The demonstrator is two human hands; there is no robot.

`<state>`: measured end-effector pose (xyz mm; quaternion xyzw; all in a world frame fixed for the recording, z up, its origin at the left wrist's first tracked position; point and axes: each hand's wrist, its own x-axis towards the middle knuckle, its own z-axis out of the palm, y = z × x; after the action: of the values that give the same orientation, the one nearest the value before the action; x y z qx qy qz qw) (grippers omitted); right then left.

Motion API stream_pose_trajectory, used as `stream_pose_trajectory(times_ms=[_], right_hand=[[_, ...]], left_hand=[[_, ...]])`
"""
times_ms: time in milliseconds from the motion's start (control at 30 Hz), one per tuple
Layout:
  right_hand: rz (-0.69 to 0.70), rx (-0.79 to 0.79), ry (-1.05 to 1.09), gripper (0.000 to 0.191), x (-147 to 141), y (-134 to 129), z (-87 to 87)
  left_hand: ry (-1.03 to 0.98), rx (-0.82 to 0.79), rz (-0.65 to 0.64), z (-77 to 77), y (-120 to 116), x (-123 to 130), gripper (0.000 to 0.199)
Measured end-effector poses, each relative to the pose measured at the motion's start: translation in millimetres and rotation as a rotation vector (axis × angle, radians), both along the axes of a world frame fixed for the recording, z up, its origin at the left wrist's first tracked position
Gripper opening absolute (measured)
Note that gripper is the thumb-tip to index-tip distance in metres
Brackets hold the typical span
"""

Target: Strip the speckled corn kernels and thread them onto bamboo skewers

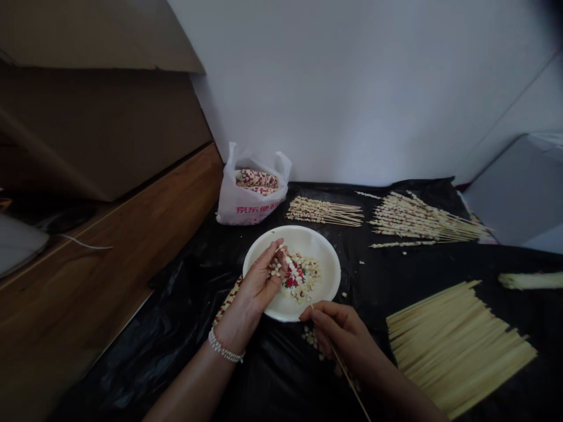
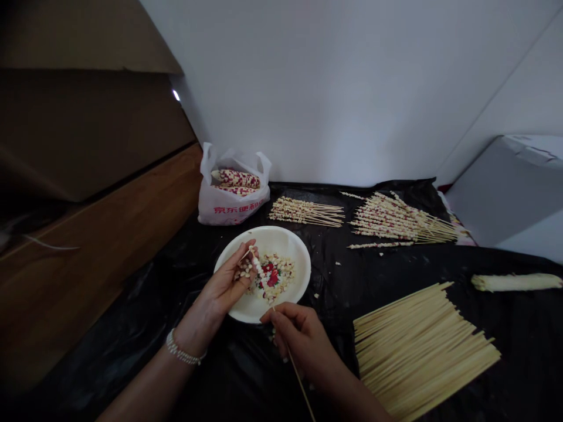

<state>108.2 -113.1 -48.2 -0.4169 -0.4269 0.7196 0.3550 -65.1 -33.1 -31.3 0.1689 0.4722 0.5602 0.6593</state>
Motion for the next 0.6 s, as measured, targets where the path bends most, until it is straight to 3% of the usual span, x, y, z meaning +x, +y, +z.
stream_pose_trajectory(times_ms=[133, 333, 433, 600], right_hand=[[0.017, 0.03, 0.007, 0.032, 2, 0, -0.7], [-0.011, 0.035, 0.001, 0.031, 1, -1, -1.0], [-0.024, 0.05, -0.009, 0.031, 1, -1, -0.3], [-0.038, 0.049, -0.034, 0.036, 2, 1, 3.2]], left_hand=[[0.081, 0.112, -0.066, -6.9, -10, -9, 0.041], [0.198, 0.275, -0.142, -3.8, -27, -12, 0.05], [0.154, 0.204, -0.123, -2.1, -21, -7, 0.042], [-0.014, -0.072, -0.068, 6.6, -8, 6, 0.012]])
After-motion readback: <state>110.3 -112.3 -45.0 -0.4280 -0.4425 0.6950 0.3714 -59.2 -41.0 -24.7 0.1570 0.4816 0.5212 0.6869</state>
